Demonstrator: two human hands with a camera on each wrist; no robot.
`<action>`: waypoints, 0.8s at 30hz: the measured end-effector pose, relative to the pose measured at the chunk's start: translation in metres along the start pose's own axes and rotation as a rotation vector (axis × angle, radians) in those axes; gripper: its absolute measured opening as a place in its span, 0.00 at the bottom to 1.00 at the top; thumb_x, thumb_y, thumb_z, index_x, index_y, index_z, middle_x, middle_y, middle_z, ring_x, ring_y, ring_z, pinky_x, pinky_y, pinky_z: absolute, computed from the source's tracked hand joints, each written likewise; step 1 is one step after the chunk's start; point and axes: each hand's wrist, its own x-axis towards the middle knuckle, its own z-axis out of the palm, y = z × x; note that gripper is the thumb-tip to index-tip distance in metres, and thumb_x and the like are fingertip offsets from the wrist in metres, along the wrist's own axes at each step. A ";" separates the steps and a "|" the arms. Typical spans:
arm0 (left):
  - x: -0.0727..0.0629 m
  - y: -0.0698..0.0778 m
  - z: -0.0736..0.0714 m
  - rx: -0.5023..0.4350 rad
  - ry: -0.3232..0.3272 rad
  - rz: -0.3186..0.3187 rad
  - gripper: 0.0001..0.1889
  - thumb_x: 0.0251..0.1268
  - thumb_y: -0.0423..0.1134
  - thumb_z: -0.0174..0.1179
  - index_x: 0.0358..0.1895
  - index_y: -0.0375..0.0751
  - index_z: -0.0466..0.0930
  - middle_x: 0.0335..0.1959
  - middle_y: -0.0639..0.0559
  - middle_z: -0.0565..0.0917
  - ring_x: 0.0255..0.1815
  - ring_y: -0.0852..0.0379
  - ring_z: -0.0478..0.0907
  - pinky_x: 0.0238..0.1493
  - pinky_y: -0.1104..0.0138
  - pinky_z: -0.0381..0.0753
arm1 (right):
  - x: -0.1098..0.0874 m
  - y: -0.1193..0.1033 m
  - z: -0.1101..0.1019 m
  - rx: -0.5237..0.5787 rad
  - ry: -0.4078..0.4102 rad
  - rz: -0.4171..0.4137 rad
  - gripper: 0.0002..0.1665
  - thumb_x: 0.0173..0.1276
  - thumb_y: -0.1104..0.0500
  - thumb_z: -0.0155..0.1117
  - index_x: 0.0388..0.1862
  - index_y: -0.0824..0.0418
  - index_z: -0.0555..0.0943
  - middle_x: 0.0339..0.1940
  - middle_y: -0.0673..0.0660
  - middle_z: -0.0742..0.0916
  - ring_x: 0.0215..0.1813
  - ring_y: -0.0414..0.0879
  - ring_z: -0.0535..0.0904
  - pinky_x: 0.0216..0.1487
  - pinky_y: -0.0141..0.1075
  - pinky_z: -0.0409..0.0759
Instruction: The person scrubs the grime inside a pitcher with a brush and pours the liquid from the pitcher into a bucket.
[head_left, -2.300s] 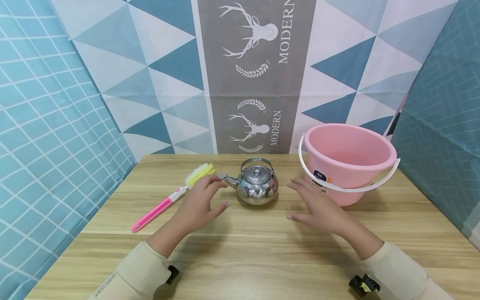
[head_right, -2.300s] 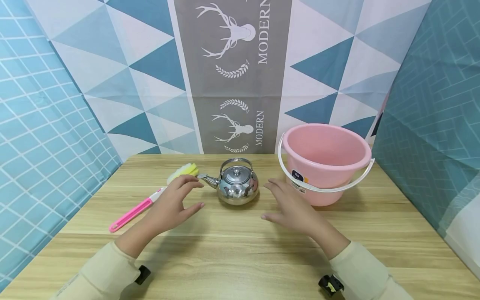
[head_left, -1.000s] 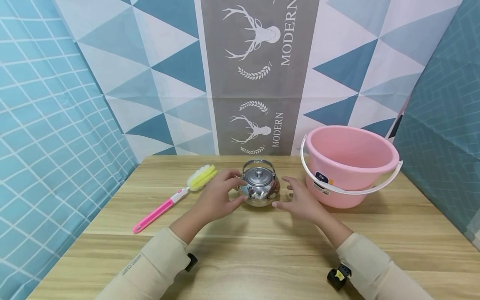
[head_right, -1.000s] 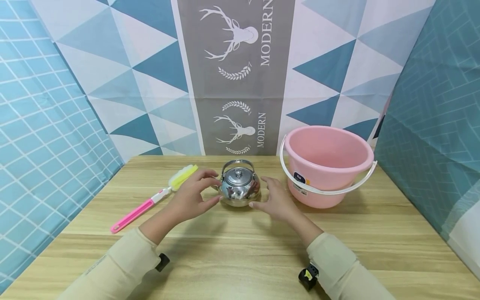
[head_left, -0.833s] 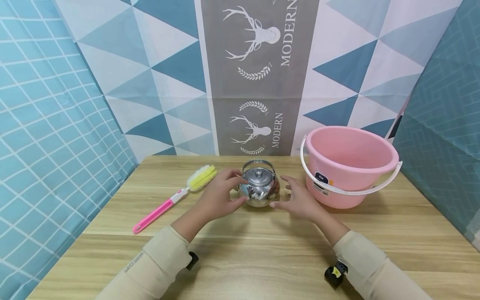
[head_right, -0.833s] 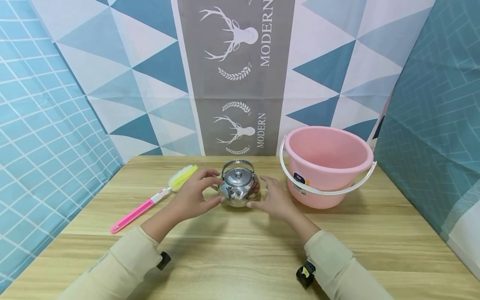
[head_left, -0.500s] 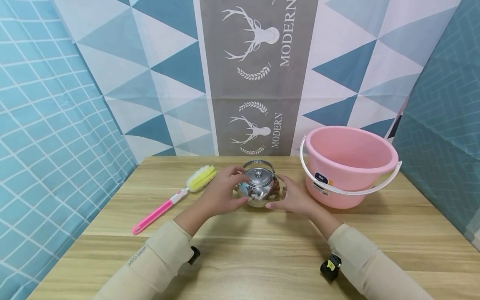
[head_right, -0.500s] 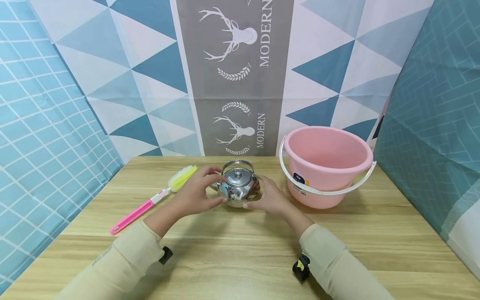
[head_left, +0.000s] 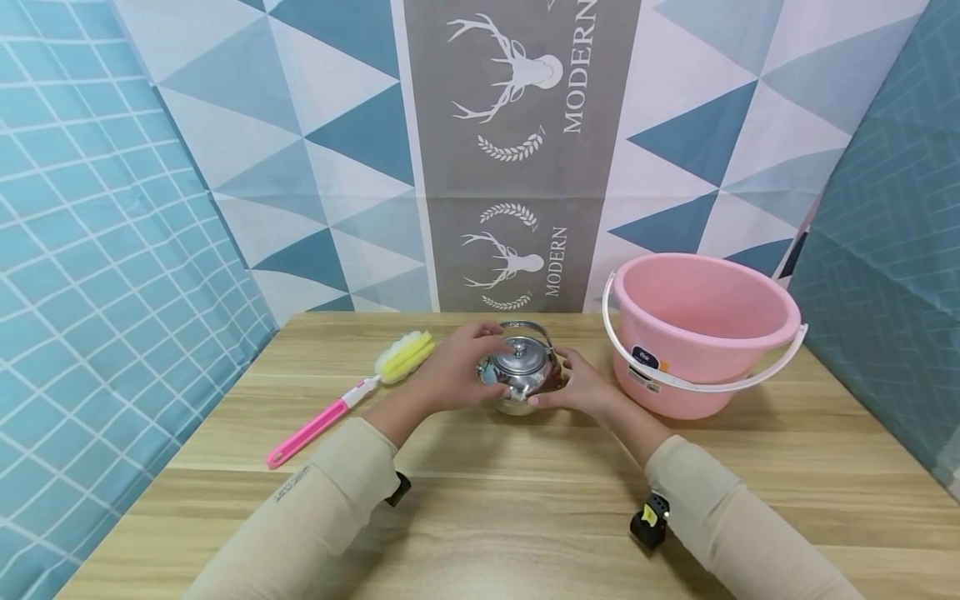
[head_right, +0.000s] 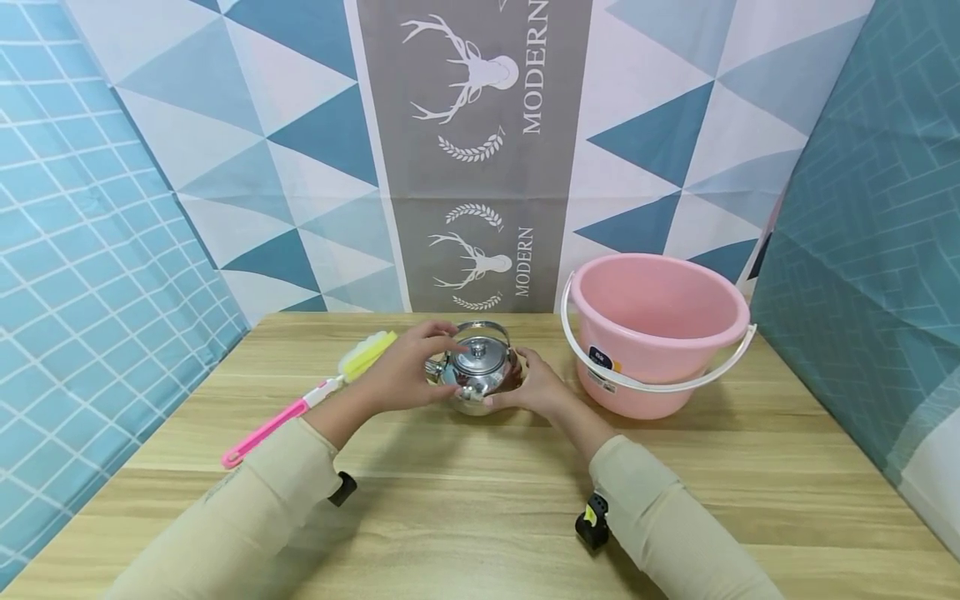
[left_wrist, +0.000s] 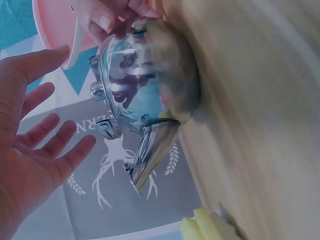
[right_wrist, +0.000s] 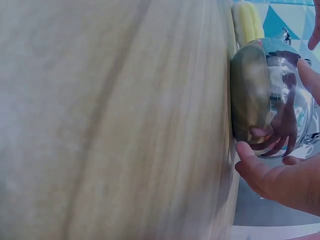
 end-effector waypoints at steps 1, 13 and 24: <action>0.002 0.000 -0.001 0.000 -0.012 0.000 0.27 0.44 0.40 0.77 0.52 0.38 0.82 0.60 0.37 0.74 0.59 0.43 0.72 0.60 0.51 0.72 | 0.001 -0.001 0.000 0.011 -0.004 0.002 0.66 0.46 0.55 0.83 0.77 0.64 0.51 0.73 0.75 0.61 0.73 0.69 0.56 0.70 0.60 0.54; 0.032 -0.003 -0.002 0.033 -0.163 -0.066 0.27 0.48 0.41 0.76 0.55 0.41 0.81 0.59 0.44 0.74 0.59 0.47 0.72 0.62 0.57 0.71 | 0.008 -0.007 0.005 0.164 -0.057 0.068 0.64 0.51 0.60 0.80 0.77 0.64 0.47 0.69 0.71 0.63 0.60 0.61 0.71 0.45 0.44 0.83; 0.055 -0.004 0.006 0.126 -0.280 -0.095 0.25 0.50 0.41 0.75 0.54 0.43 0.83 0.56 0.46 0.77 0.57 0.51 0.73 0.60 0.60 0.72 | 0.013 -0.012 0.007 0.189 -0.065 0.094 0.62 0.53 0.61 0.78 0.77 0.63 0.46 0.68 0.71 0.63 0.54 0.57 0.73 0.43 0.47 0.82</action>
